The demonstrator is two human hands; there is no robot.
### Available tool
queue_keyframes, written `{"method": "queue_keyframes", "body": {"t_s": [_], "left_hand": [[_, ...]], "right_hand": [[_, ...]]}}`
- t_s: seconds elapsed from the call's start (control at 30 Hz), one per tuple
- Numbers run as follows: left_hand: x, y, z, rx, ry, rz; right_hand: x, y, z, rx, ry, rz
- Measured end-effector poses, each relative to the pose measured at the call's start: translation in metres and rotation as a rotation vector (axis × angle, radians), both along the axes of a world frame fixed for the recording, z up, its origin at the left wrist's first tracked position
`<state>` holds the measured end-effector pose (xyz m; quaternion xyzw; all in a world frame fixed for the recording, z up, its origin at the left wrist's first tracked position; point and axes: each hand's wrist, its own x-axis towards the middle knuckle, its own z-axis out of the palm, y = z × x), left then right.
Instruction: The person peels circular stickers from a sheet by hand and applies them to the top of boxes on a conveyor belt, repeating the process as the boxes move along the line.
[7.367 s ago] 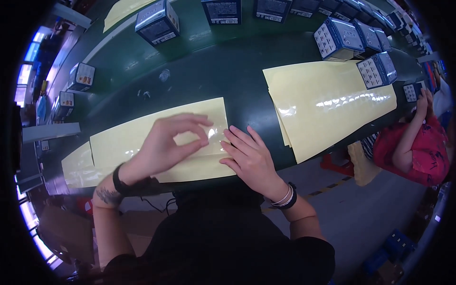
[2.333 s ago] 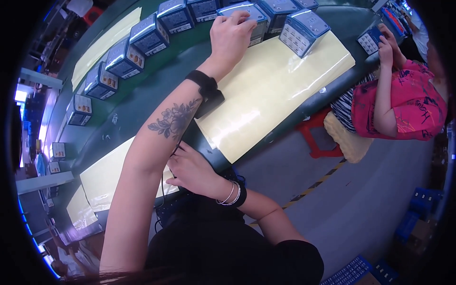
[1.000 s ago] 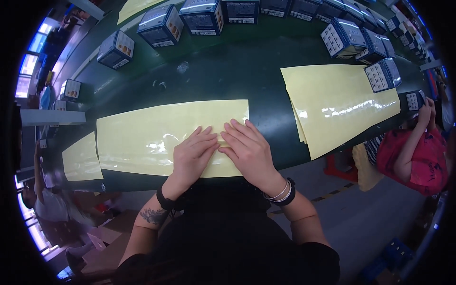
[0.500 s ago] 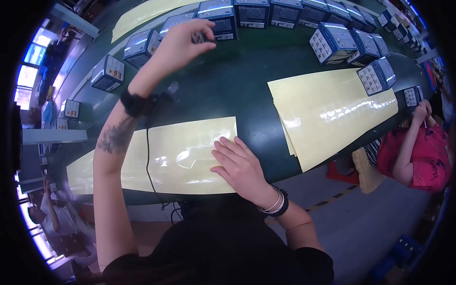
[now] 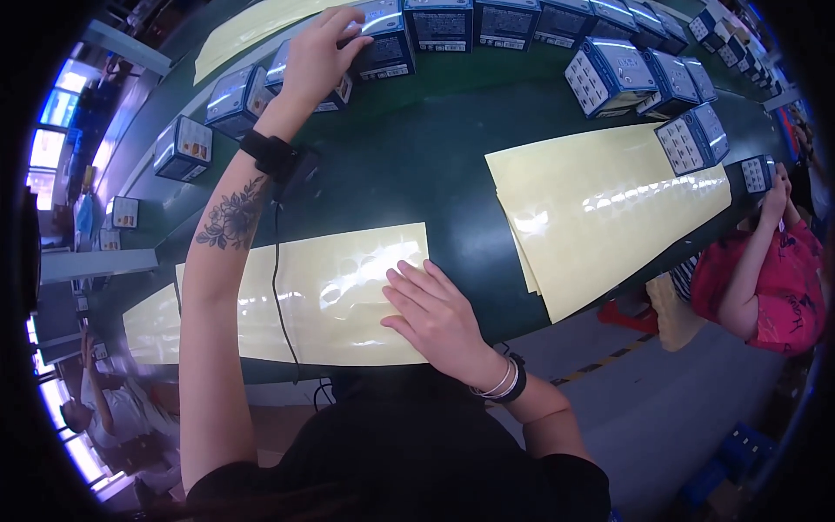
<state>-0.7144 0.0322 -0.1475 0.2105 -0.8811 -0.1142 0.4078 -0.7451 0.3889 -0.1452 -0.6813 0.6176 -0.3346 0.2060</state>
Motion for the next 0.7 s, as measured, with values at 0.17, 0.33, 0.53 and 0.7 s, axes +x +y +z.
{"method": "queue_keyframes", "body": {"t_s": [0.17, 0.33, 0.53, 0.7], "left_hand": [[-0.002, -0.021, -0.014, 0.015, -0.245, 0.024], [0.013, 0.016, 0.026, -0.169, -0.288, -0.005], [0.106, 0.149, 0.036, 0.001, -0.483, -0.082], [0.174, 0.236, 0.019, 0.376, -0.513, -0.137]], "right_hand": [[-0.004, -0.003, -0.003, 0.021, -0.026, 0.014], [-0.006, -0.009, 0.024, 0.111, 0.042, 0.053], [0.026, -0.012, 0.025, 0.111, 0.191, -0.071], [0.033, -0.013, 0.008, 0.081, 0.151, -0.078]]}}
